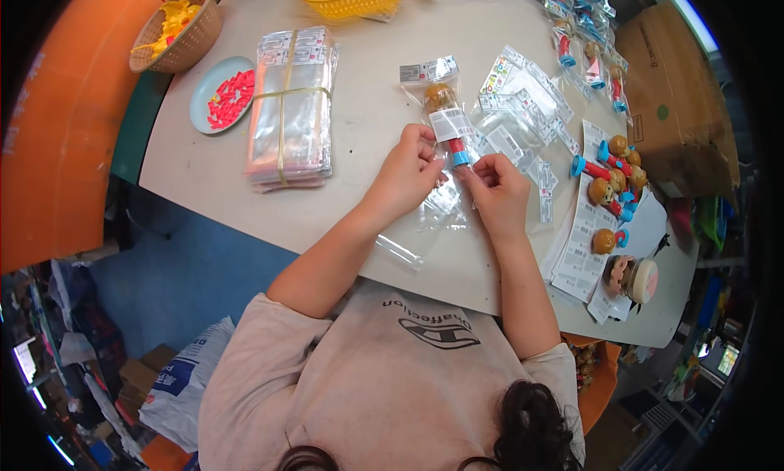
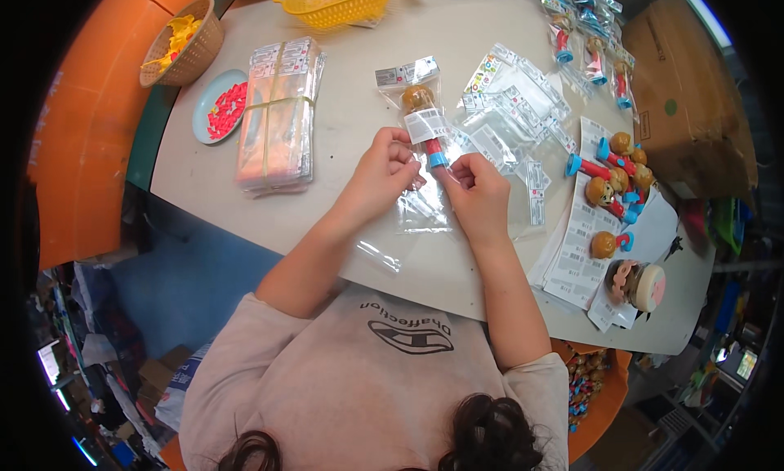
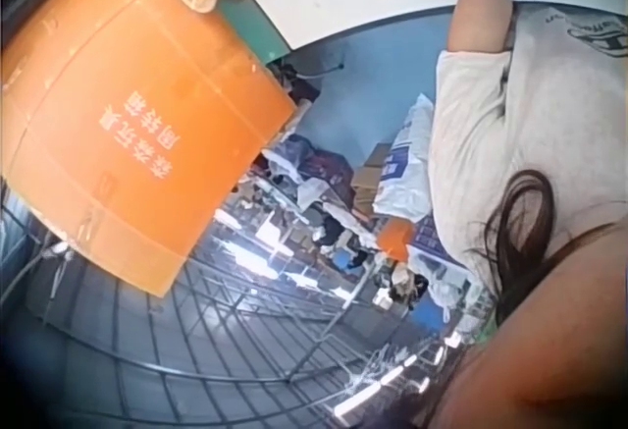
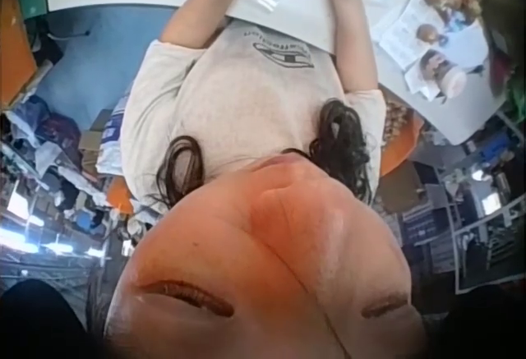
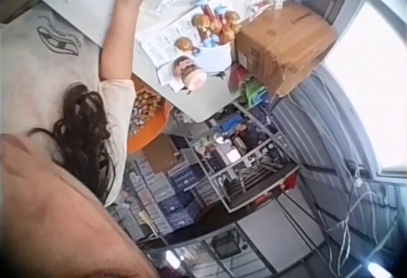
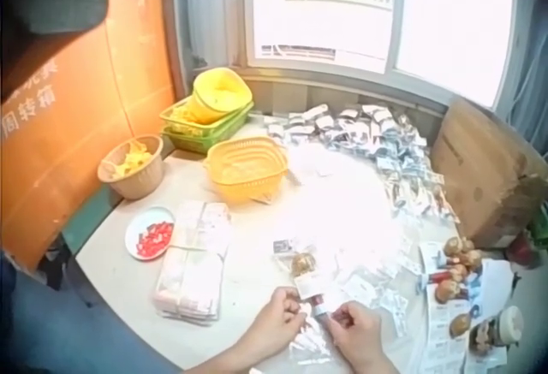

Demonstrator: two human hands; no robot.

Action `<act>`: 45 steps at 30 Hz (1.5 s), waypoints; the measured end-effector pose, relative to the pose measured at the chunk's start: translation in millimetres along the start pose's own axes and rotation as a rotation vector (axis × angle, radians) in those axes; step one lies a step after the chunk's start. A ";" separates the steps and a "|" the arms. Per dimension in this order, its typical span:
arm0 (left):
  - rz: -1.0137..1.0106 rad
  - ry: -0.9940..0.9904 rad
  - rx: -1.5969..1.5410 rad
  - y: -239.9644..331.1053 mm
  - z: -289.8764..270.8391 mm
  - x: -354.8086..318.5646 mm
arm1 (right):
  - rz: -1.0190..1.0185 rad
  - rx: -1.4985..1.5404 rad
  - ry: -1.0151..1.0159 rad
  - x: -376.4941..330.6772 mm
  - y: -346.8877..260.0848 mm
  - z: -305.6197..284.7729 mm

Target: Putting small toy figures and accessories into plastic bags and sealing them.

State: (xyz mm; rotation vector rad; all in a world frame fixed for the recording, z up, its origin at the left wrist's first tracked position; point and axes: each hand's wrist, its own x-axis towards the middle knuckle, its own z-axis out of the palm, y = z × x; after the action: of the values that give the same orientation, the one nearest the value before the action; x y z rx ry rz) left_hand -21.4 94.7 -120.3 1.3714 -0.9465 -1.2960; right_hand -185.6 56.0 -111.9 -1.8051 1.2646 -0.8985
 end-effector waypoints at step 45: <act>0.628 -0.007 0.621 -1.4 -32.6 -43.4 | -0.755 -0.269 -0.222 -4.4 13.0 -30.7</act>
State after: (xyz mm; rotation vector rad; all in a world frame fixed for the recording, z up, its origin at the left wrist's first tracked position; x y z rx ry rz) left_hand 5.3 141.6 -113.9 1.3399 -1.7084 -0.5417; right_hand -218.8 51.7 -109.1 -2.5858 0.5634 -0.8981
